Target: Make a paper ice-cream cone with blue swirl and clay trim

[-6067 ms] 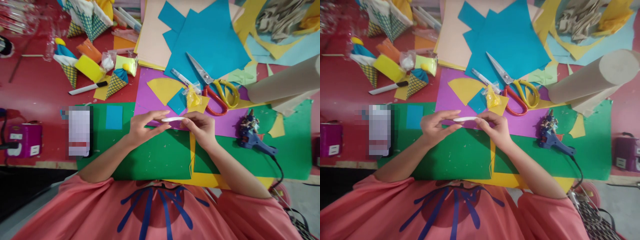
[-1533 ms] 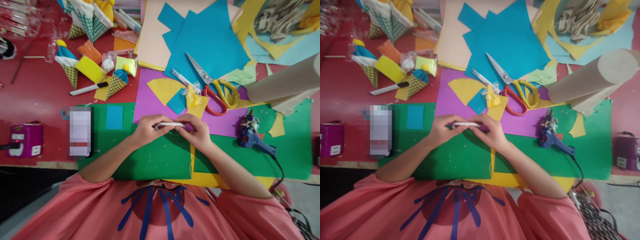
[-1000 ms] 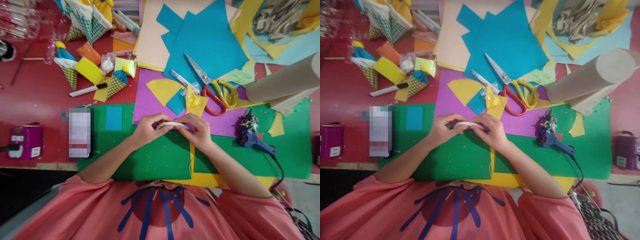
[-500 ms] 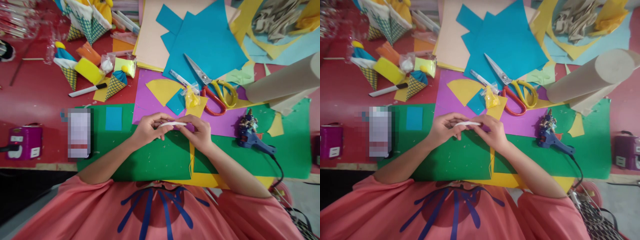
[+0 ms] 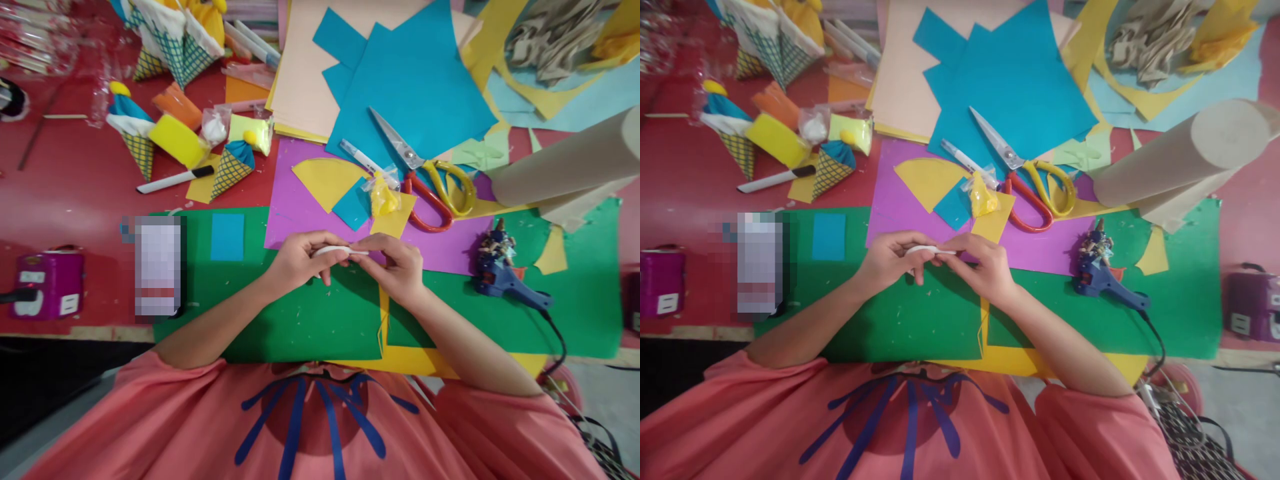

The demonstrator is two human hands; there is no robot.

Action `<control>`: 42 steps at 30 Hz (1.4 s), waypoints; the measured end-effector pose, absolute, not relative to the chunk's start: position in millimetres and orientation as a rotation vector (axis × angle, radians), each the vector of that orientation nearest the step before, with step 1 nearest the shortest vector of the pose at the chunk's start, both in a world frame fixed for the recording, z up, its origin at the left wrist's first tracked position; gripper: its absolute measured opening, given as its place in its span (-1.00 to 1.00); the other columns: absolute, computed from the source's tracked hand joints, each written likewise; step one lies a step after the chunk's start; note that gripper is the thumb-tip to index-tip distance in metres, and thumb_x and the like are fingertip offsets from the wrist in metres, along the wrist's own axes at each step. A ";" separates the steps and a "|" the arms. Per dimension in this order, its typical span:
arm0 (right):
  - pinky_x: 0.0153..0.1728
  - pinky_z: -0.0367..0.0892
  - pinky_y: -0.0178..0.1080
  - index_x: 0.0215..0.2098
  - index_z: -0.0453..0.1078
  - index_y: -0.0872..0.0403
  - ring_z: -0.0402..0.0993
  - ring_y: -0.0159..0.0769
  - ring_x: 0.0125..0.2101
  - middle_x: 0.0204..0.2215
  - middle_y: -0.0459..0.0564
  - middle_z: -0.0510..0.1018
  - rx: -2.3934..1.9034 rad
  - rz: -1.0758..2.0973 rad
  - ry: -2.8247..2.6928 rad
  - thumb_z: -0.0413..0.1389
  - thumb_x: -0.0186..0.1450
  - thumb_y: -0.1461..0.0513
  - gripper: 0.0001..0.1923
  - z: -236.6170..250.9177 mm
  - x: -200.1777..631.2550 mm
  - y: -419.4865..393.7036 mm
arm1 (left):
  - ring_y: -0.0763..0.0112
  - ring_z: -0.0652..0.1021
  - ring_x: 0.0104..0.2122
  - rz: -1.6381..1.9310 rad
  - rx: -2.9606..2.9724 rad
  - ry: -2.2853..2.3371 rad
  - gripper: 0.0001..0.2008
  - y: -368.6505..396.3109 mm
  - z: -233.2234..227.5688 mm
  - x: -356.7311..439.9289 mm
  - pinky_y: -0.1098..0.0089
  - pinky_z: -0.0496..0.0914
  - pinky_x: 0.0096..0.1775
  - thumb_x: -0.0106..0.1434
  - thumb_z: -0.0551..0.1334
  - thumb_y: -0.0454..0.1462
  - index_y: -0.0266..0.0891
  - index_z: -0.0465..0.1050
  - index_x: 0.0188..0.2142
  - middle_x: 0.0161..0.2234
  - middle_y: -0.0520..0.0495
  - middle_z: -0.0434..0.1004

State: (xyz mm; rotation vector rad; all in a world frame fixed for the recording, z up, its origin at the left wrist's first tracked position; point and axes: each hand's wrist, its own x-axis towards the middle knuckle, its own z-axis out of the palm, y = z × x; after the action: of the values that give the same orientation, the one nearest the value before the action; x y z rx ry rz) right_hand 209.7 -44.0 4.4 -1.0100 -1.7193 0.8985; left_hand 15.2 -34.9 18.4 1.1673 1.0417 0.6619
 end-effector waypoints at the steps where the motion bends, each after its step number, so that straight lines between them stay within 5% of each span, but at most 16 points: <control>1: -0.32 0.54 -0.29 -0.26 0.54 0.01 0.63 -0.32 -0.37 -0.38 -0.04 0.67 -1.015 0.903 -1.719 0.20 0.29 0.18 -0.90 4.0 209.5 -44.4 | 0.59 0.51 -0.71 0.655 1.172 1.050 -0.66 -35.0 18.4 15.0 0.63 0.26 -0.71 0.19 0.31 -0.03 -0.28 0.55 -0.25 -0.46 -0.05 0.66; 6: -0.33 0.54 -0.30 -0.09 0.51 0.00 0.62 -0.34 -0.41 -0.32 -0.05 0.68 -1.038 0.933 -1.678 0.27 0.23 0.14 -0.71 2.0 210.1 -45.1 | 0.59 0.51 -0.71 0.677 1.157 1.077 -0.69 -34.5 19.9 13.3 0.63 0.23 -0.70 0.21 0.30 -0.05 -0.27 0.57 -0.28 -0.47 -0.05 0.66; 14: -0.35 0.56 -0.29 -0.29 0.59 -0.03 0.65 -0.30 -0.40 -0.38 -0.08 0.70 -1.100 0.869 -1.654 0.26 0.24 0.18 -0.91 5.7 211.7 -46.1 | 0.56 0.53 -0.70 0.673 1.155 1.061 -0.62 -32.9 19.6 13.7 0.60 0.33 -0.65 0.20 0.29 -0.01 -0.26 0.57 -0.17 -0.47 -0.07 0.67; 19: -0.35 0.55 -0.30 -0.05 0.53 -0.07 0.63 -0.35 -0.42 -0.37 -0.10 0.68 -0.979 1.367 -1.296 0.24 0.25 0.09 -0.70 4.5 213.1 -43.7 | 0.58 0.52 -0.72 0.696 1.158 1.092 -0.64 -32.6 21.1 13.8 0.60 0.34 -0.65 0.25 0.26 -0.03 -0.27 0.58 -0.19 -0.47 -0.05 0.66; 27: -0.45 0.48 -0.35 -0.15 0.57 0.01 0.53 -0.43 -0.53 -0.50 -0.11 0.63 -0.812 1.945 -0.879 0.24 0.24 0.04 -0.71 4.4 211.3 -36.4 | 0.61 0.51 -0.72 0.693 1.108 1.098 -0.65 -33.1 21.2 14.7 0.63 0.32 -0.65 0.24 0.27 -0.02 -0.26 0.58 -0.20 -0.48 0.00 0.65; 37: -0.40 0.49 -0.41 -0.26 0.60 -0.03 0.57 -0.49 -0.49 -0.48 -0.14 0.66 -0.733 1.960 -0.847 0.27 0.24 0.16 -0.89 5.1 207.0 -37.1 | 0.61 0.52 -0.70 0.671 1.115 1.032 -0.67 -33.3 16.5 13.9 0.65 0.31 -0.65 0.26 0.25 -0.03 -0.20 0.59 -0.17 -0.49 0.03 0.64; 42: -0.42 0.51 -0.35 -0.24 0.59 0.00 0.56 -0.44 -0.52 -0.49 -0.11 0.65 -0.756 1.919 -0.855 0.27 0.22 0.09 -0.80 3.0 206.8 -37.4 | 0.59 0.53 -0.70 0.665 1.140 1.032 -0.64 -33.8 16.9 13.9 0.64 0.30 -0.67 0.26 0.24 -0.02 -0.23 0.58 -0.16 -0.49 0.00 0.64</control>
State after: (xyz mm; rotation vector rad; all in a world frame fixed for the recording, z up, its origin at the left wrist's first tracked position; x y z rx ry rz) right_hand 206.8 -37.4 3.0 -0.7556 -0.8547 1.9195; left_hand 13.9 -33.8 16.9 1.1395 1.0319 0.6649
